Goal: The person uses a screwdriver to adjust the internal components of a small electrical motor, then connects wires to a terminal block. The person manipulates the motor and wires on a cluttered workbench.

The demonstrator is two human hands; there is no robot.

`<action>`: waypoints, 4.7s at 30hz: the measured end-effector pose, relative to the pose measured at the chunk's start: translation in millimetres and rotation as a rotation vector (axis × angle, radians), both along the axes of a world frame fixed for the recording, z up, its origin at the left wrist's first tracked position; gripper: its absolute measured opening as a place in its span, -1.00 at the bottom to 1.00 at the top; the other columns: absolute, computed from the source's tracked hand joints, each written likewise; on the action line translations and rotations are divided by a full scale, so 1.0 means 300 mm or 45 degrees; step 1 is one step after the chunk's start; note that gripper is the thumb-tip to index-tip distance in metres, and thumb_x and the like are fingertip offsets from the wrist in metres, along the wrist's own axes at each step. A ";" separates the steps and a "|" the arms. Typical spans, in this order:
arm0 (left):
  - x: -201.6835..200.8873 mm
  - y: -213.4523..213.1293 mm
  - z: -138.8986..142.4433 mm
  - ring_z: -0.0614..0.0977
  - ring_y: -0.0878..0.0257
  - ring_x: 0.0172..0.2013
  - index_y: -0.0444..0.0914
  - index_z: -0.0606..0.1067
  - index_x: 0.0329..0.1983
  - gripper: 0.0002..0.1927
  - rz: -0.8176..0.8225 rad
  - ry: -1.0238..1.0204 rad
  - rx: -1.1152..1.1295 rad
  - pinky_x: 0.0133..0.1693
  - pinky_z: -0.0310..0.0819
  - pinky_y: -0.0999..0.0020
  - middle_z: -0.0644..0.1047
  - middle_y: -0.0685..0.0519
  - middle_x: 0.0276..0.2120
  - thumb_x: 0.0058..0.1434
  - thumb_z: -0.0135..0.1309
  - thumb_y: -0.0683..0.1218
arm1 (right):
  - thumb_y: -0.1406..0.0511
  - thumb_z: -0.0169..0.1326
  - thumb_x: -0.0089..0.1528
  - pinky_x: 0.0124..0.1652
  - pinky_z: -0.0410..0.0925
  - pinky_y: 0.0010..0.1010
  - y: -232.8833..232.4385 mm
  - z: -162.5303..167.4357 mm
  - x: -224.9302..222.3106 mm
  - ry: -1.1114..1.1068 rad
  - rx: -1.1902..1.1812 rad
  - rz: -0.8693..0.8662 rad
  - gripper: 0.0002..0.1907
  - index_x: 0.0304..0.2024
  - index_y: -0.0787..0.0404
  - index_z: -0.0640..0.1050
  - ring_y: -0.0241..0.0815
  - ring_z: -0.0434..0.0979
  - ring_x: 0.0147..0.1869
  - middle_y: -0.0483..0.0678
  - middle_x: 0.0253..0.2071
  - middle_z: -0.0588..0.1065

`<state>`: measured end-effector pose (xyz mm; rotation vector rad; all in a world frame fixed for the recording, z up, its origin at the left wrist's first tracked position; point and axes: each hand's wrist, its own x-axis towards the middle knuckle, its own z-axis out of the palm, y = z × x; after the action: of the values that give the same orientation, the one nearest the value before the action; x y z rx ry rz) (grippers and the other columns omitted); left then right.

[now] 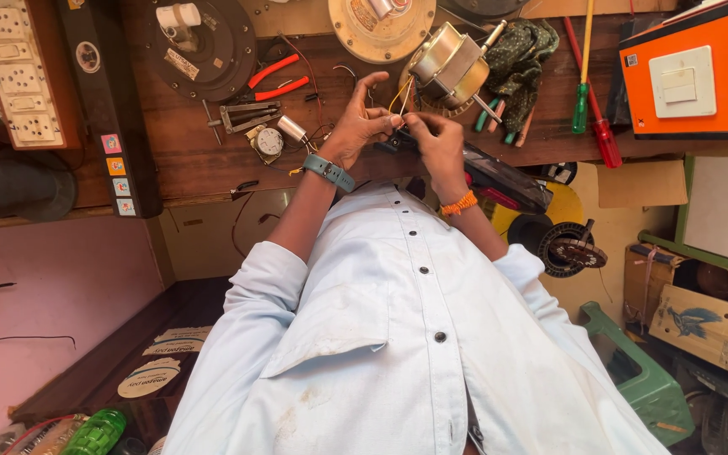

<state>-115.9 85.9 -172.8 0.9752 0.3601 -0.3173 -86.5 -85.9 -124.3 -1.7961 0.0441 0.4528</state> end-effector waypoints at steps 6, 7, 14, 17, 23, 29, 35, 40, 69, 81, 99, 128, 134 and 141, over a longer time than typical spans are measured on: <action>0.006 0.033 0.009 0.52 0.47 -0.45 0.01 0.22 0.33 -0.25 0.119 0.206 0.088 -0.50 0.29 0.57 0.63 0.17 -0.36 0.13 0.33 -0.05 | 0.22 0.15 0.33 -0.46 0.26 -0.53 -0.012 -0.001 0.018 0.331 0.284 -0.084 -0.77 -0.13 0.26 0.57 -0.42 0.36 -0.43 -0.20 -0.38 0.47; 0.011 0.048 0.010 0.50 0.47 -0.46 -0.03 0.27 0.32 -0.32 0.148 0.180 0.014 -0.49 0.30 0.57 0.62 0.17 -0.37 0.18 0.32 -0.04 | 0.22 0.12 0.35 -0.45 0.29 -0.52 -0.027 0.001 0.020 0.411 0.367 -0.107 -0.80 -0.12 0.22 0.52 -0.42 0.38 -0.41 -0.21 -0.34 0.46; -0.002 0.106 0.035 0.51 0.46 -0.49 -0.04 0.39 0.17 -0.58 0.309 0.245 -0.059 -0.47 0.40 0.56 0.58 0.20 -0.43 0.29 0.20 0.02 | 0.18 -0.16 0.51 -0.37 0.35 -0.48 -0.066 0.008 -0.028 0.478 0.615 -0.024 -0.77 -0.14 0.17 0.40 -0.38 0.40 -0.41 -0.12 -0.29 0.50; -0.034 0.070 0.030 0.51 0.45 -0.50 -0.06 0.42 0.11 -0.66 0.396 0.311 -0.052 -0.48 0.41 0.54 0.56 0.21 -0.45 0.32 0.16 0.04 | 0.18 -0.18 0.50 -0.37 0.36 -0.51 -0.058 0.021 -0.054 0.476 0.411 -0.015 -0.72 -0.05 0.22 0.47 -0.40 0.40 -0.42 -0.11 -0.29 0.52; -0.095 -0.021 0.009 0.54 0.45 -0.54 -0.14 0.50 0.06 -0.74 0.189 0.315 -0.073 -0.51 0.44 0.54 0.57 0.21 -0.46 0.34 0.13 -0.04 | 0.23 -0.04 0.40 -0.52 0.30 -0.57 -0.028 0.052 -0.058 0.384 0.239 -0.057 -0.70 0.07 0.28 0.52 -0.42 0.38 -0.55 -0.12 -0.42 0.55; -0.074 -0.114 0.034 0.58 0.45 -0.55 -0.19 0.53 0.15 -0.66 -0.036 0.306 -0.253 -0.58 0.42 0.61 0.57 0.20 -0.48 0.34 0.13 -0.02 | 0.27 0.21 0.31 -0.57 0.15 -0.63 0.008 0.055 -0.032 0.328 0.176 -0.126 -0.77 -0.10 0.34 0.65 -0.48 0.31 -0.57 -0.20 -0.53 0.45; -0.045 -0.155 0.046 0.56 0.46 -0.59 -0.26 0.63 -0.05 -0.72 0.054 0.302 -0.281 -0.63 0.36 0.64 0.61 0.16 -0.47 0.27 0.23 -0.01 | 0.31 0.21 0.30 -0.56 0.17 -0.61 -0.011 0.037 -0.031 0.190 0.076 -0.108 -0.81 -0.15 0.35 0.66 -0.48 0.34 -0.54 -0.20 -0.49 0.51; -0.029 -0.188 0.034 0.52 0.49 -0.63 -0.27 0.67 -0.19 -0.79 0.135 0.332 -0.186 -0.64 0.36 0.65 0.63 0.15 -0.50 0.23 0.28 -0.04 | 0.33 0.13 0.35 -0.49 0.28 -0.57 -0.022 0.024 -0.049 -0.207 -0.171 -0.031 -0.82 -0.19 0.38 0.62 -0.45 0.42 -0.51 -0.14 -0.47 0.55; -0.033 -0.036 -0.001 0.50 0.55 -0.49 -0.15 0.63 -0.38 -0.94 0.045 0.022 0.644 -0.42 0.38 0.62 0.57 0.28 -0.51 0.19 0.22 -0.09 | 0.25 0.00 0.42 -0.50 0.24 -0.60 -0.086 -0.002 0.001 -0.328 -0.204 0.044 -0.73 -0.16 0.33 0.61 -0.46 0.42 -0.52 -0.12 -0.52 0.51; -0.092 -0.050 0.143 0.48 0.52 -0.54 -0.14 0.58 -0.30 -0.89 -0.064 0.093 -0.116 -0.46 0.31 0.59 0.51 0.27 -0.55 0.32 0.18 -0.04 | 0.27 -0.01 0.46 -0.45 0.23 -0.63 -0.148 -0.006 -0.022 -0.139 0.084 0.014 -0.75 -0.12 0.32 0.59 -0.47 0.34 -0.46 -0.17 -0.46 0.46; 0.146 -0.083 0.071 0.68 0.43 -0.37 -0.21 0.61 -0.27 -0.82 0.200 -0.159 0.865 -0.31 0.52 0.51 0.68 0.15 -0.43 0.14 0.34 -0.07 | 0.26 0.17 0.35 -0.54 0.19 -0.65 -0.020 0.039 0.035 0.510 0.400 -0.034 -0.83 -0.11 0.24 0.60 -0.50 0.29 -0.56 -0.23 -0.51 0.46; 0.048 -0.010 0.014 0.61 0.37 -0.34 -0.18 0.69 -0.17 -0.89 0.524 -0.523 1.194 -0.32 0.50 0.46 0.65 0.11 -0.36 0.25 0.28 -0.11 | 0.23 0.02 0.37 -0.54 0.31 -0.59 -0.072 -0.030 -0.010 0.067 -0.092 -0.018 -0.71 -0.13 0.31 0.65 -0.45 0.43 -0.57 -0.09 -0.37 0.64; 0.024 0.008 0.009 0.71 0.40 -0.41 -0.28 0.68 -0.22 -0.74 0.342 -0.262 1.098 -0.34 0.53 0.48 0.69 0.10 -0.47 0.36 0.11 -0.02 | 0.22 0.21 0.26 -0.57 0.29 -0.57 -0.027 -0.017 0.005 0.189 -0.111 -0.031 -0.70 -0.12 0.35 0.64 -0.42 0.42 -0.59 -0.06 -0.36 0.65; 0.008 0.026 0.023 0.64 0.42 -0.46 -0.30 0.66 -0.32 -0.69 0.377 -0.288 1.020 -0.39 0.45 0.50 0.65 0.10 -0.52 0.40 0.06 -0.01 | 0.31 0.09 0.30 -0.37 0.44 -0.55 -0.086 -0.020 0.027 -0.179 -0.113 -0.010 -0.78 -0.13 0.34 0.64 -0.39 0.65 -0.30 -0.06 -0.30 0.67</action>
<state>-113.6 93.8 -166.0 1.6988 0.4253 0.2363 -78.3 -111.6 -130.3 -1.9098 -0.0268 0.3221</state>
